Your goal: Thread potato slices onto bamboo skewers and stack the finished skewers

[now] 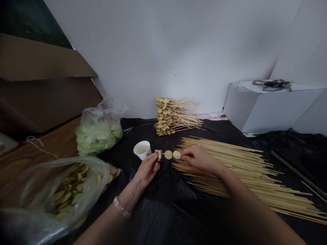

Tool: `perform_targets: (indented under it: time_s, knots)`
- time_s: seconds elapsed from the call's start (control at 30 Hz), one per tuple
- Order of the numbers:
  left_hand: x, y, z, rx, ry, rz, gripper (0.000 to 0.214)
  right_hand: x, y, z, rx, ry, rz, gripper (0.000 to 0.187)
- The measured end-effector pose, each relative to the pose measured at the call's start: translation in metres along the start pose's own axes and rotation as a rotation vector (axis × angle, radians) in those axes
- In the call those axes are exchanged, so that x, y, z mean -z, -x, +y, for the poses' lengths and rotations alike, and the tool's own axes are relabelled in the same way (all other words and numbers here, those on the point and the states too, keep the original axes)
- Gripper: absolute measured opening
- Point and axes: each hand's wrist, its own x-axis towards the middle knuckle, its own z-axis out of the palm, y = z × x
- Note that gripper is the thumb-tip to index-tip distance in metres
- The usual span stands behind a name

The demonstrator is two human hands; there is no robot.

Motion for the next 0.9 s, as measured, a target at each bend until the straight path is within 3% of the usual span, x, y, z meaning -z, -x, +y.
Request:
perform_targets:
  time_s: [0.5, 0.9]
  knots:
    - [0.001, -0.002, -0.005, -0.053, -0.069, 0.018, 0.021, -0.012, 0.0, -0.011, 0.047, 0.145, 0.049, 0.026]
    - [0.003, 0.0, -0.007, -0.037, -0.085, -0.018, 0.026, -0.022, -0.004, -0.008, 0.048, 0.141, 0.059, 0.026]
